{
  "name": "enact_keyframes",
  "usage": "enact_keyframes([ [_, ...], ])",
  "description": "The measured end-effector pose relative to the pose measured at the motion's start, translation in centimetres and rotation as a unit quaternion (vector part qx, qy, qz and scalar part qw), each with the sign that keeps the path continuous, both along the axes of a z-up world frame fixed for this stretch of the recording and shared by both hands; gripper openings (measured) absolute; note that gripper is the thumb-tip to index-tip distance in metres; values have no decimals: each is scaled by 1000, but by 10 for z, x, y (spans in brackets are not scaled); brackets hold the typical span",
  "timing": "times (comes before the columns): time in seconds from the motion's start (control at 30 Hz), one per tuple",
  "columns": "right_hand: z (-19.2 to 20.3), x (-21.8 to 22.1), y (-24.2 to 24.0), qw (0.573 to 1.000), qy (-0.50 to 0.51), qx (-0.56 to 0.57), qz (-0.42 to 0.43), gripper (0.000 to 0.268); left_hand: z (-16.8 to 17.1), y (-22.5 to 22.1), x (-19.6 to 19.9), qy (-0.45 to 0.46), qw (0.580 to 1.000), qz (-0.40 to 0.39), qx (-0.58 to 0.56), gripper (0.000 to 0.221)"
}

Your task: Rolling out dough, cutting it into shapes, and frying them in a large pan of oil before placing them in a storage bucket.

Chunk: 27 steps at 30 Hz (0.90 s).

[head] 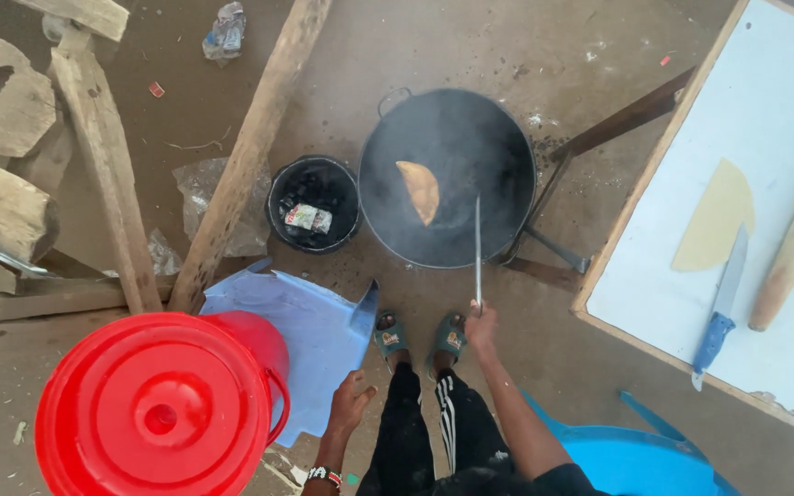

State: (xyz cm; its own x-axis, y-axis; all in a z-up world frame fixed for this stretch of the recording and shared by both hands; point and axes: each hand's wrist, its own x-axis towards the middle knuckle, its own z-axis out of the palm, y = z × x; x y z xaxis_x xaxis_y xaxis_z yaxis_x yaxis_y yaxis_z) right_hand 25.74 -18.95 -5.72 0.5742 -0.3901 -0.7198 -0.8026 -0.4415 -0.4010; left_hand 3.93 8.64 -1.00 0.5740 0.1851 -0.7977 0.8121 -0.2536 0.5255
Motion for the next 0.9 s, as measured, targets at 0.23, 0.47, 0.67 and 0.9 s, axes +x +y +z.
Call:
enact_keyframes([
  [0.23,-16,-39,15,991,-112,31,62,38,6,12,6,16,998,58,-19,57],
  [0.47,-43,-78,16,977,-173,-18,122,40,-8,-9,-2,-9,999,37,-12,58],
  [0.67,-26,-87,14,989,-108,-4,101,41,4,-24,8,-3,999,47,-20,54],
  [0.9,45,-98,28,990,-108,26,83,36,2,-21,10,1,999,36,-15,52],
])
